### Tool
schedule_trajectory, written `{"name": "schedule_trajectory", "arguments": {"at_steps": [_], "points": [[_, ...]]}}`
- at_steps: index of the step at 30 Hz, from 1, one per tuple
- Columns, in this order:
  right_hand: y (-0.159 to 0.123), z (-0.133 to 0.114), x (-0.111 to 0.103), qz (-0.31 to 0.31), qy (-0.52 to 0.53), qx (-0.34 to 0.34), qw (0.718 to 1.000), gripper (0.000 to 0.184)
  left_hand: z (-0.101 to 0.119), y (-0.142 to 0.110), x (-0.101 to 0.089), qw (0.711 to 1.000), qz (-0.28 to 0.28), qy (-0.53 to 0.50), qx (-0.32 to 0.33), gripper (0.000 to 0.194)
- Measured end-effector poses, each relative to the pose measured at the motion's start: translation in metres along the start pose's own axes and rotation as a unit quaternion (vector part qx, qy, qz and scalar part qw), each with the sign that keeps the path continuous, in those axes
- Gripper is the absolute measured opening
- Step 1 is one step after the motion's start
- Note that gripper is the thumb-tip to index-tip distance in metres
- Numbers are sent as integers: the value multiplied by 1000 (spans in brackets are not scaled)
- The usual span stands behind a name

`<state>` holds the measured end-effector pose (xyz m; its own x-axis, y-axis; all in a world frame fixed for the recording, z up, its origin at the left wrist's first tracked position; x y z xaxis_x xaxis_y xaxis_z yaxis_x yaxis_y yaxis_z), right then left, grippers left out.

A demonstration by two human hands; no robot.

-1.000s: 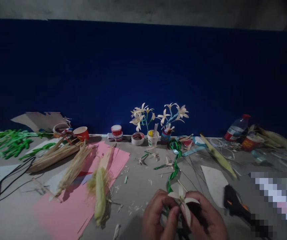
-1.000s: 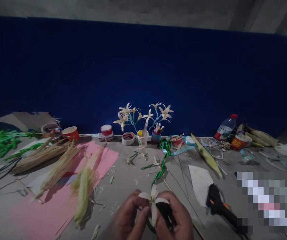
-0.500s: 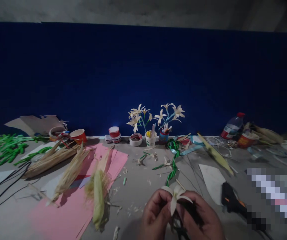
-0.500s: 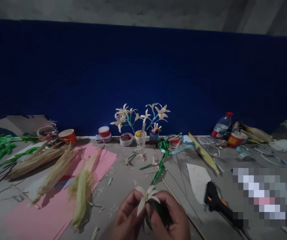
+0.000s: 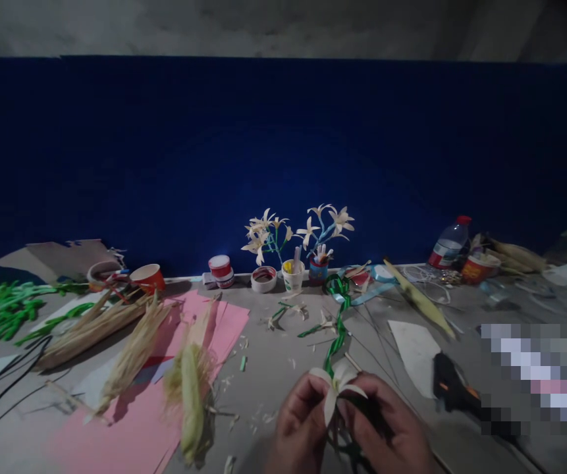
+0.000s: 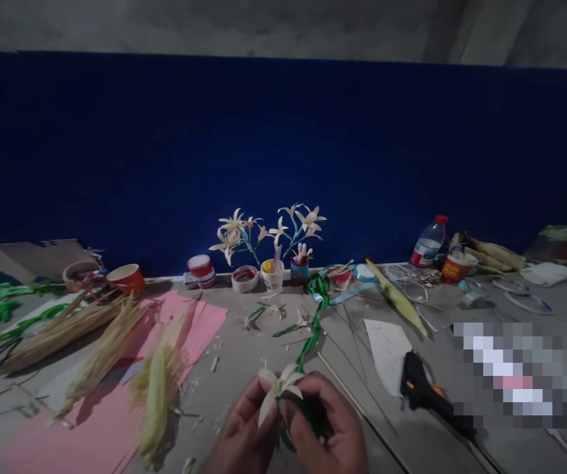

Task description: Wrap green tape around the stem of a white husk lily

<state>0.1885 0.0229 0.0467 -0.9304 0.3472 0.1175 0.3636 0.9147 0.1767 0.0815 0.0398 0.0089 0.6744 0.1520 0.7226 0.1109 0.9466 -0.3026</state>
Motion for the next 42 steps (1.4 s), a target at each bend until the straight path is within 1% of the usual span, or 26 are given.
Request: {"name": "schedule_trajectory", "arguments": {"at_steps": [2, 4, 7, 10, 13, 15, 17, 19, 22, 26, 31, 36, 40, 42], "points": [[2, 1, 0, -16, 1, -13, 1000, 21, 3, 0, 2, 1000, -3, 0, 0, 30], [3, 0, 0, -18, 4, -25, 1000, 19, 5, -1, 4, 1000, -8, -1, 2, 29], [3, -4, 1, 5, -10, -41, 999, 16, 6, -1, 5, 1000, -16, -11, 4, 28], [1, -12, 2, 39, -36, -73, 996, 14, 6, -1, 4, 999, -12, -34, 2, 26], [1, -15, 3, 46, -36, -89, 994, 14, 6, -1, 3, 999, -6, -39, -1, 25], [2, -14, 3, 36, -23, -91, 995, 13, 5, -1, 2, 999, 0, -39, -3, 25], [3, -13, 5, 5, -16, -96, 995, 12, 4, 0, 0, 999, 4, -43, -5, 25], [4, -10, 6, -19, -13, -92, 995, 13, 3, 0, -2, 999, 10, -39, -4, 25], [5, -9, 6, -24, -4, -80, 996, 14, 3, 1, -4, 1000, 16, -20, 3, 26], [5, -10, 10, -42, -2, -66, 997, 17, 5, 2, -5, 1000, 0, -7, 13, 26], [6, -8, 9, -31, 6, -50, 998, 19, 11, 2, -5, 996, -19, 27, 81, 23], [4, -7, 10, -21, 3, -60, 998, 19, 15, 0, -2, 993, -33, 65, 98, 24], [2, -4, 10, 15, 35, -31, 999, 22, 18, -3, 0, 988, -29, 86, 121, 25], [2, -2, 10, 4, 37, -22, 999, 24, 20, -6, 1, 985, -17, 93, 143, 24]]}}
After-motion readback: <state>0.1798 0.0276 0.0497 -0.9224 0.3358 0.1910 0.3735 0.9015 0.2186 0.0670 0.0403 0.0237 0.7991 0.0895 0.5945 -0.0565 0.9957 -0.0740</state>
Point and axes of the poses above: each hand's wrist, its own y-axis towards the middle knuckle, its own x-axis out of the palm, z = x × y, the point moved 6 cm from there along y, towards the middle knuckle, and after that the axes turned 12 degrees about z, right-handed, at the moved point
